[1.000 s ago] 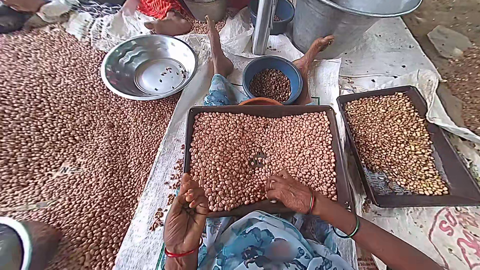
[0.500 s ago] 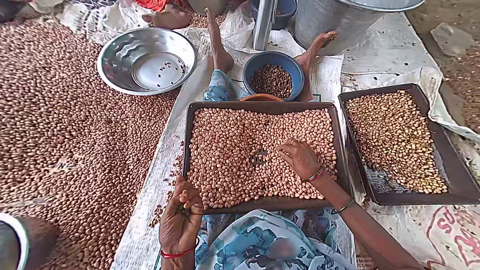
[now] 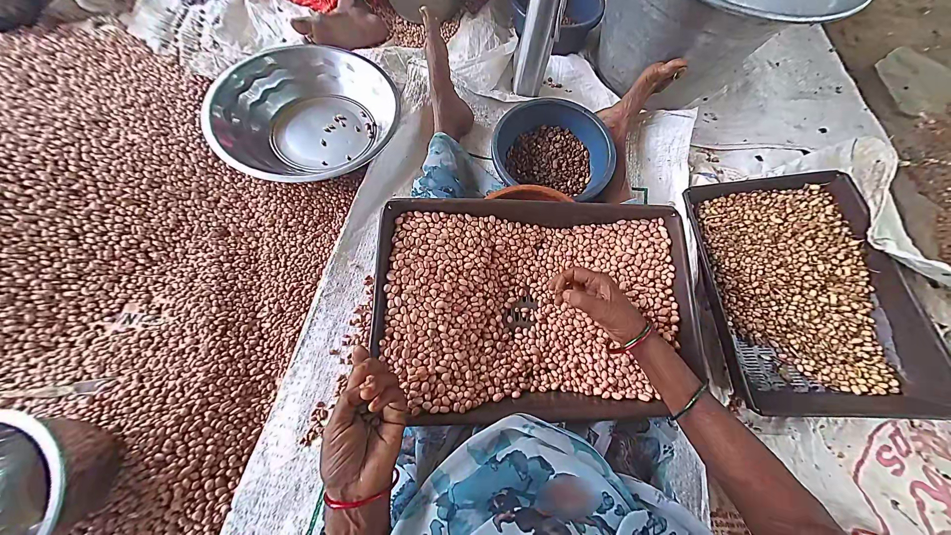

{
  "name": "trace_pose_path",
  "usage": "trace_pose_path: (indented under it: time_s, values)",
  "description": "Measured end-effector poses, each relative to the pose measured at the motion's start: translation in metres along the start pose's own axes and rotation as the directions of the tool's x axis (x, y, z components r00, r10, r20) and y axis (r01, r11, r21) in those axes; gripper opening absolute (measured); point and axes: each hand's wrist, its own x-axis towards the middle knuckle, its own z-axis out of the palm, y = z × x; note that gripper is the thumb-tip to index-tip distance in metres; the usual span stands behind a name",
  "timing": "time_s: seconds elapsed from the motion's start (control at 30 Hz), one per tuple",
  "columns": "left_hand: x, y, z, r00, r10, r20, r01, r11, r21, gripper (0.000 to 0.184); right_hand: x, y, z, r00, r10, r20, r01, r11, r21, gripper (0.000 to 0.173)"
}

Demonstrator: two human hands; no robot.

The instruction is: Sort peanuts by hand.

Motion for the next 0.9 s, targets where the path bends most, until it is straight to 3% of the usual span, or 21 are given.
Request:
trace_pose_path:
  time_s: [0.07,0.1,0.17,0.23,0.27,0.37,0.5,0.63,0.77,0.83,0.9]
  values:
    - [0.001,-0.001,0.002,1.000,-0.001,0.010,0.001,1.000,-0.012,0.020,0.012,0.003,0.008,0.989,0.075,0.128,-0.106,0.961,0.257,0.021]
    - [0.001,-0.002,0.003,1.000,0.001,0.012,-0.001,1.000,-0.010,0.020,0.018,0.003,0.015,0.987,0.093,0.133,-0.121,0.967,0.225,0.018]
    - [0.001,-0.002,0.004,1.000,0.007,0.012,-0.007,1.000,-0.006,0.021,0.029,-0.001,0.032,0.991,0.120,0.055,-0.112,0.986,-0.124,0.011]
    - [0.000,0.000,0.004,1.000,0.016,0.004,-0.016,1.000,-0.007,0.022,0.034,-0.012,0.048,0.991,0.122,0.060,-0.072,0.845,-0.530,0.014]
    - [-0.001,0.001,0.003,1.000,0.023,-0.001,-0.023,1.000,-0.006,0.022,0.036,-0.015,0.055,0.987,0.135,0.084,-0.049,0.761,-0.647,0.017]
    - [-0.003,0.006,0.000,0.999,0.040,-0.015,-0.040,0.999,0.002,0.021,0.036,-0.016,0.069,0.985,0.138,0.107,0.004,0.592,-0.806,0.027]
    - [-0.002,0.009,-0.004,0.999,0.048,-0.021,-0.048,0.999,0.016,0.021,0.036,-0.008,0.073,0.987,0.103,0.122,0.048,0.538,-0.842,0.030]
    - [0.000,0.003,0.001,0.999,0.036,-0.020,-0.036,0.999,0.020,0.021,0.029,-0.026,0.071,0.953,0.255,0.166,-0.057,0.686,-0.726,0.030]
    - [0.001,0.001,0.005,0.999,0.038,-0.024,-0.038,0.999,0.033,0.022,0.000,-0.034,0.072,0.898,0.302,0.320,-0.181,0.917,-0.356,0.025]
    - [0.003,0.001,0.004,0.999,0.026,-0.020,-0.026,0.999,0.025,0.021,-0.020,-0.024,0.075,0.870,0.314,0.379,-0.302,0.949,-0.095,0.020]
    - [0.004,0.000,0.003,1.000,0.008,-0.006,-0.008,0.999,0.032,0.020,-0.037,-0.019,0.076,0.847,0.343,0.407,-0.413,0.905,0.099,0.020]
